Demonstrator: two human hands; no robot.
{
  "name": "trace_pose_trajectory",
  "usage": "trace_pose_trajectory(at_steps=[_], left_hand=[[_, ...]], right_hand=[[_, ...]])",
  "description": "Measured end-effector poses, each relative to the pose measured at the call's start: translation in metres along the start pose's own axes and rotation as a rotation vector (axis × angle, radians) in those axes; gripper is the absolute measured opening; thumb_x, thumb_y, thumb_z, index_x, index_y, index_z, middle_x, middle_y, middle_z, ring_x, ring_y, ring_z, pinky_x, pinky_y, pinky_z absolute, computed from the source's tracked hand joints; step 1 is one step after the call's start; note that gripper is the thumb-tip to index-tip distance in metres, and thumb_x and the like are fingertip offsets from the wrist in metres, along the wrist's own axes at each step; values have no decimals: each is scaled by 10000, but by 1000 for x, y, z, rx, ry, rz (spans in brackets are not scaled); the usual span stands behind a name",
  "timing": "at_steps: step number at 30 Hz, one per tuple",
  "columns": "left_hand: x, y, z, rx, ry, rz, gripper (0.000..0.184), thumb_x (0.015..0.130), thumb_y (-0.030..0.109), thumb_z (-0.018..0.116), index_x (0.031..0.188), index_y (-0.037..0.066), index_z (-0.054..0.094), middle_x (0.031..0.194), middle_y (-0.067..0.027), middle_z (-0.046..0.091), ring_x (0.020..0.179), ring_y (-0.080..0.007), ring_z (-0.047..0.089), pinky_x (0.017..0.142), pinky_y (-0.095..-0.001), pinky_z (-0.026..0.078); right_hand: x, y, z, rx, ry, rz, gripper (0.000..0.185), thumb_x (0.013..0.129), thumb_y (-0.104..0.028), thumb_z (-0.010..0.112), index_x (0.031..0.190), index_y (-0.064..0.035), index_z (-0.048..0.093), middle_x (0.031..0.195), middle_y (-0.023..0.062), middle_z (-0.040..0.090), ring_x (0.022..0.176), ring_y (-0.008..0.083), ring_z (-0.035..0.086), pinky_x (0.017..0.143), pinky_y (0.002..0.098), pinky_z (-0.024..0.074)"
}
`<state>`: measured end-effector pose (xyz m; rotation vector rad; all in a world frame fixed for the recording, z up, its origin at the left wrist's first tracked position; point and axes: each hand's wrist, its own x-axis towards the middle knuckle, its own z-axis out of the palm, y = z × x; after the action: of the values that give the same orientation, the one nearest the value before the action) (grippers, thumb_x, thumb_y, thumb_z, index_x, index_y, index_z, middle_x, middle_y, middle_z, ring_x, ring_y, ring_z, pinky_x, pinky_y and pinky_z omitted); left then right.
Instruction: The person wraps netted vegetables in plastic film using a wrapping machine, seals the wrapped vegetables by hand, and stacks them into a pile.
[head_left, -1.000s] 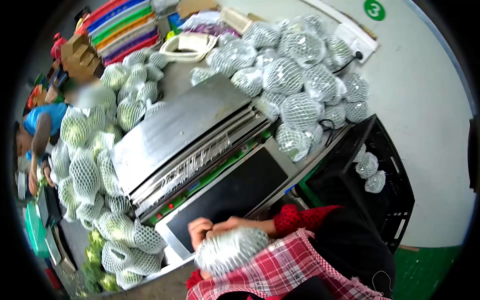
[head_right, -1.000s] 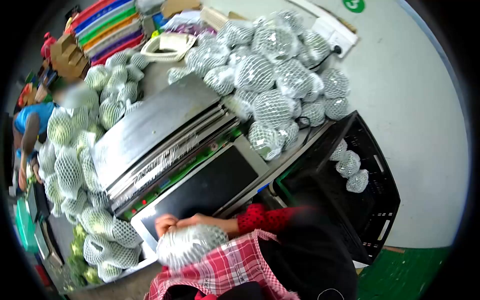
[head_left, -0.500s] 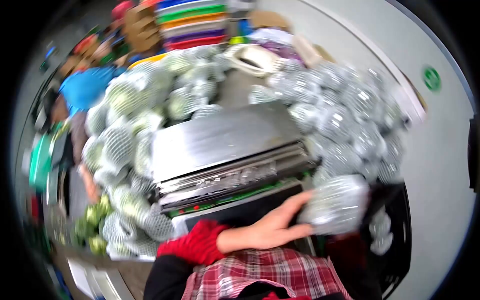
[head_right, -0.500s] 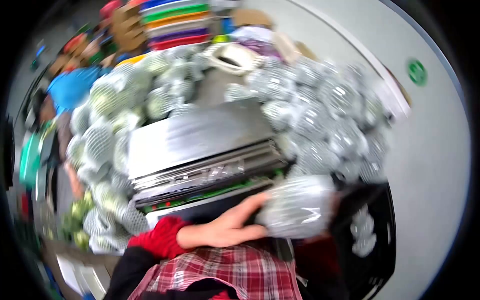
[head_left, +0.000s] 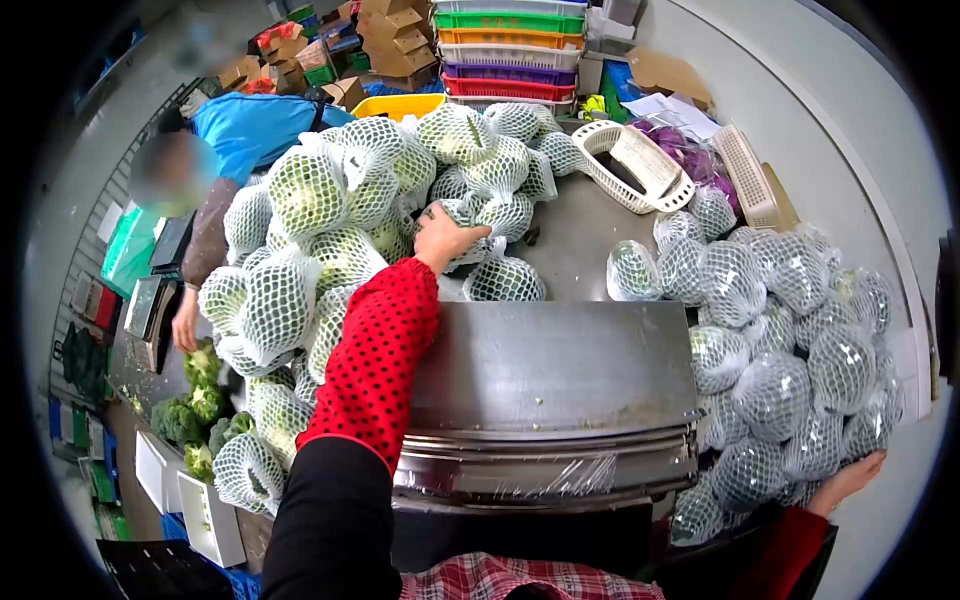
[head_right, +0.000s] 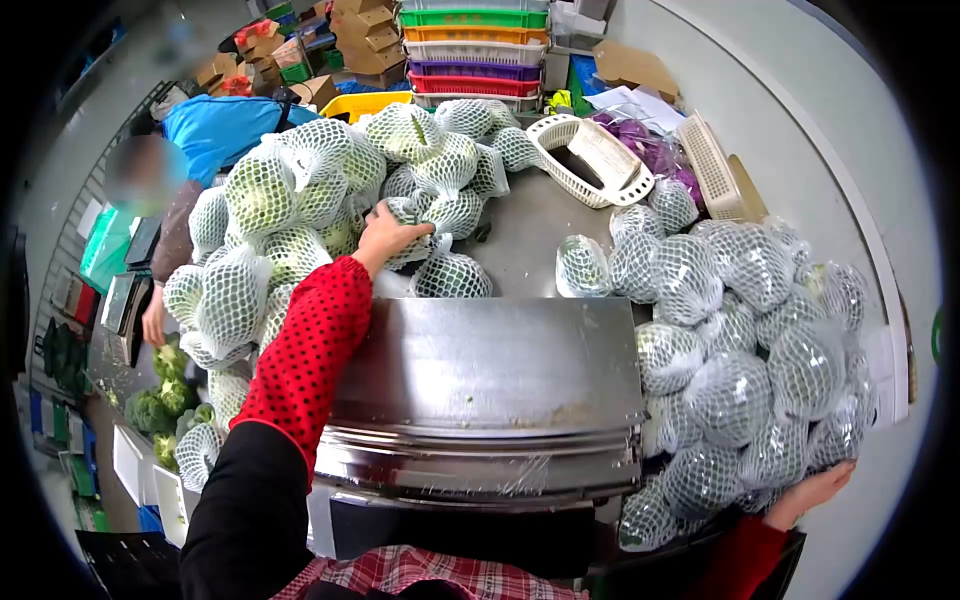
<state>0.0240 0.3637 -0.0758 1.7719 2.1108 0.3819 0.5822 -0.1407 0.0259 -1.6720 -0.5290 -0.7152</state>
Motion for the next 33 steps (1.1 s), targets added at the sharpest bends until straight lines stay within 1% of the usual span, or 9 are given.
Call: trace_pose_trajectory(at_steps=[7,12,14,18,20,23,27,30,33], left_hand=[[44,-33,13,-140,125,59,966,566,422,830,1351,79,381,1120,-227,615,1058,-374,595,877,-421,482],[44,-70,-20,-649,137,214,889,533,259,848,1317,49,483,1158,-194,624,1084,-298,594,939,-356,434],[-47,-36,-97,-462,85,439,835,566,245,834,1315,103,494,1160,-175,618,1091,-299,585,939,-362,441],[-185,-17,-149,80,102,1057,807,572,170,827,1314,197,510,1345,-123,498,1180,-320,524,952,-407,471],[-240,-21,-125,113,91,1182,849,565,200,829,1339,224,482,1327,-135,503,1159,-364,521,921,-451,478],[-289,-20,-110,162,148,1235,759,646,248,788,1334,192,471,1322,-139,490,1184,-368,487,947,-454,427],[-322,-73,-134,-109,341,1041,644,722,298,757,1268,61,509,1187,-169,566,1088,-342,541,907,-452,430],[-337,-162,-124,328,265,499,445,776,430,697,685,2,618,665,-154,630,600,-285,632,477,-411,456],[-334,-164,-112,362,67,437,518,816,455,642,575,-3,615,573,-179,607,515,-303,608,465,-424,441]], right_hand=[[27,2,-2,-717,-232,-257,761,899,-474,573,1357,99,369,1385,253,418,1273,329,409,1087,395,277],[-4,-5,-21,-369,-354,-139,749,859,-318,681,1371,104,333,1423,275,354,1309,357,367,1100,420,262],[-9,-62,-4,-604,-79,-576,708,872,-264,666,1378,98,327,1426,257,361,1319,333,364,1101,418,264],[-115,-195,51,44,-832,-642,621,785,-5,636,1357,52,403,1371,196,453,1282,314,421,1095,395,284],[-197,-221,91,411,-1035,-441,631,741,-35,661,1332,14,445,1341,183,474,1272,323,429,1079,406,311],[-271,-271,117,389,-1204,-717,547,820,-231,652,1310,-49,491,1335,169,470,1201,360,470,1016,423,380],[-263,-265,96,479,-1298,-541,454,872,-206,601,1288,-52,506,1250,194,524,1080,325,555,929,384,440],[-224,-233,57,-177,-1503,-388,309,872,-309,610,766,-32,695,653,146,632,570,317,612,543,393,462],[-244,-231,56,-383,-1739,-494,375,896,-306,580,701,4,664,592,129,616,553,243,601,549,363,454]])
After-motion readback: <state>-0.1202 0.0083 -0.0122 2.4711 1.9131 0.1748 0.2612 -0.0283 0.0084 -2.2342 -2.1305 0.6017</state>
